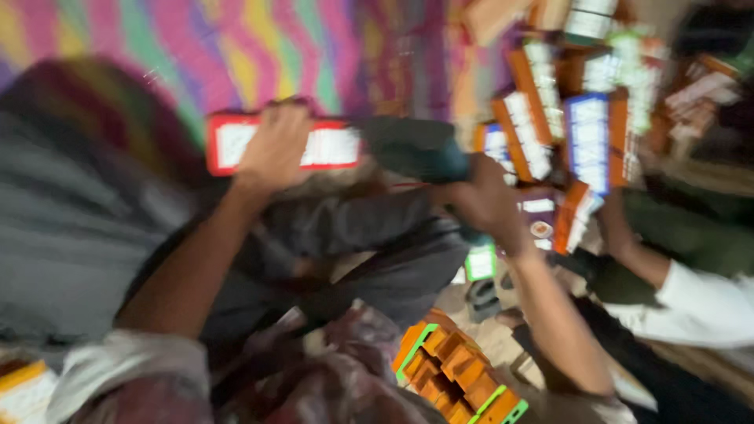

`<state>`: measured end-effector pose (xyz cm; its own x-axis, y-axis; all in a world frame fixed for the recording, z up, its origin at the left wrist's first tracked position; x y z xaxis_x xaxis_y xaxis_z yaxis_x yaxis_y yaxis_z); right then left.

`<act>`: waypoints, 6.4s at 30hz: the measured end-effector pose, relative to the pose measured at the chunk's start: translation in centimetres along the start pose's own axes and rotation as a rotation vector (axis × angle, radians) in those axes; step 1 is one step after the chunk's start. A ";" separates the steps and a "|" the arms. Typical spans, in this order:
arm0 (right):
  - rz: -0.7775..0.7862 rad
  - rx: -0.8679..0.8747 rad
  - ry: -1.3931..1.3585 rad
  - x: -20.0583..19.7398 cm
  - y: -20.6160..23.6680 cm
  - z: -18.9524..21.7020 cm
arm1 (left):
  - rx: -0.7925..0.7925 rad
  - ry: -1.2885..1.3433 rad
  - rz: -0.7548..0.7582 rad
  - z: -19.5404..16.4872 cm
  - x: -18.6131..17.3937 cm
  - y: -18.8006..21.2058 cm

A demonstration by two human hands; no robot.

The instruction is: The person sits cross-legged on a floor mat and uses a power drill to drive screws, fastening white switch and socket panels onto colored wooden boards. They work through a pile of boards one at a time, holding each panel in place while drilling and setting finished boards aside.

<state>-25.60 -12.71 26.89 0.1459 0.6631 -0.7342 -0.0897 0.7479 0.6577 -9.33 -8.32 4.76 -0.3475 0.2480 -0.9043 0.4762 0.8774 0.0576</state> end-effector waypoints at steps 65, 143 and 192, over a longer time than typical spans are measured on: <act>-0.056 0.109 -1.033 11.5 11.8 3.7 | -0.259 0.072 -0.029 4.3 -0.3 3.3; -0.076 0.101 -0.786 5.2 6.3 7.8 | -0.555 0.369 -0.288 6.4 -0.9 4.7; -0.222 0.204 -1.052 17.3 9.9 -3.5 | -0.399 0.181 -0.413 5.3 -20.8 7.6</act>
<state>-27.38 6.24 20.08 0.9160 0.0839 -0.3923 0.1934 0.7644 0.6151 5.79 -8.99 21.78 -0.5879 -0.1107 -0.8013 -0.0553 0.9938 -0.0968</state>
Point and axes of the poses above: each hand's wrist, its own y-axis away from the middle knuckle, its own x-axis out of the palm, z = x × y, the point moved 10 cm from there along -y, towards the middle knuckle, and after that the axes turned 3 degrees about -x, right-handed, at the moved point
